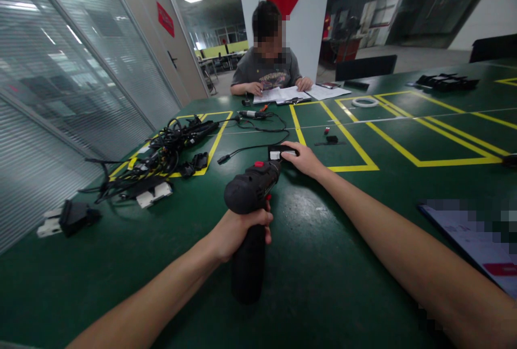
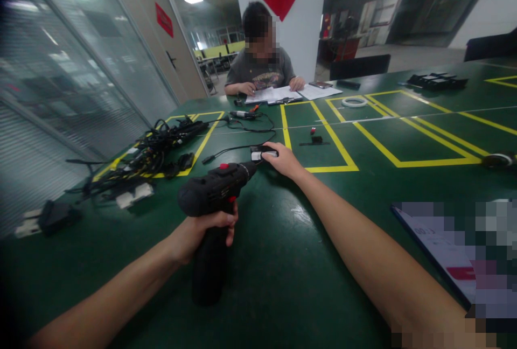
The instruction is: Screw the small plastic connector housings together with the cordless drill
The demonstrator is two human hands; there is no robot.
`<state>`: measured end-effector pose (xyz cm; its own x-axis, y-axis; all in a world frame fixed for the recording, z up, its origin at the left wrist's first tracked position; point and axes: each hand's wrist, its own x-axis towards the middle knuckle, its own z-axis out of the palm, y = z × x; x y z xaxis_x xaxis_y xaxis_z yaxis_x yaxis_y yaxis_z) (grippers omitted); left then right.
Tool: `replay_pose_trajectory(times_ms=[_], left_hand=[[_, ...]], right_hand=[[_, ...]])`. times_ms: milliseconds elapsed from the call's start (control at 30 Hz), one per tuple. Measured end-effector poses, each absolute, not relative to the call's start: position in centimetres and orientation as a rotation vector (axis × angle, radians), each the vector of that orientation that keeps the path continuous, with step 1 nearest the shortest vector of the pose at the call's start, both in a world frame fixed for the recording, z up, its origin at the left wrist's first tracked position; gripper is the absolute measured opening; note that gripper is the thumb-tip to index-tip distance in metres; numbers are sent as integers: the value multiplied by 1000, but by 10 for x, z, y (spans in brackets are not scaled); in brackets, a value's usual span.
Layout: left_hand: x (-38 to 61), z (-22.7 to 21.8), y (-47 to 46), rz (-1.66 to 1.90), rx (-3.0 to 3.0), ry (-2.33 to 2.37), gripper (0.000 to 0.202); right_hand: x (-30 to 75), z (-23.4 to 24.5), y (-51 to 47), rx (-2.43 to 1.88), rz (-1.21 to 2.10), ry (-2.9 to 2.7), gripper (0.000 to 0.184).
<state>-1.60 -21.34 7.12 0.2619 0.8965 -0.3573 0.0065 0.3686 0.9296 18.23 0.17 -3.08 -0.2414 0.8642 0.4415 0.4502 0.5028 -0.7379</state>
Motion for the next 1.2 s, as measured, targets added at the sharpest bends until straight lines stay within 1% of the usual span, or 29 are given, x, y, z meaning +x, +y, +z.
replay_pose_trajectory(times_ms=[1200], left_hand=[[-17,69,-213,763,999,1141,31]], right_hand=[[183,-33,5,-1067,586,-1879,40]])
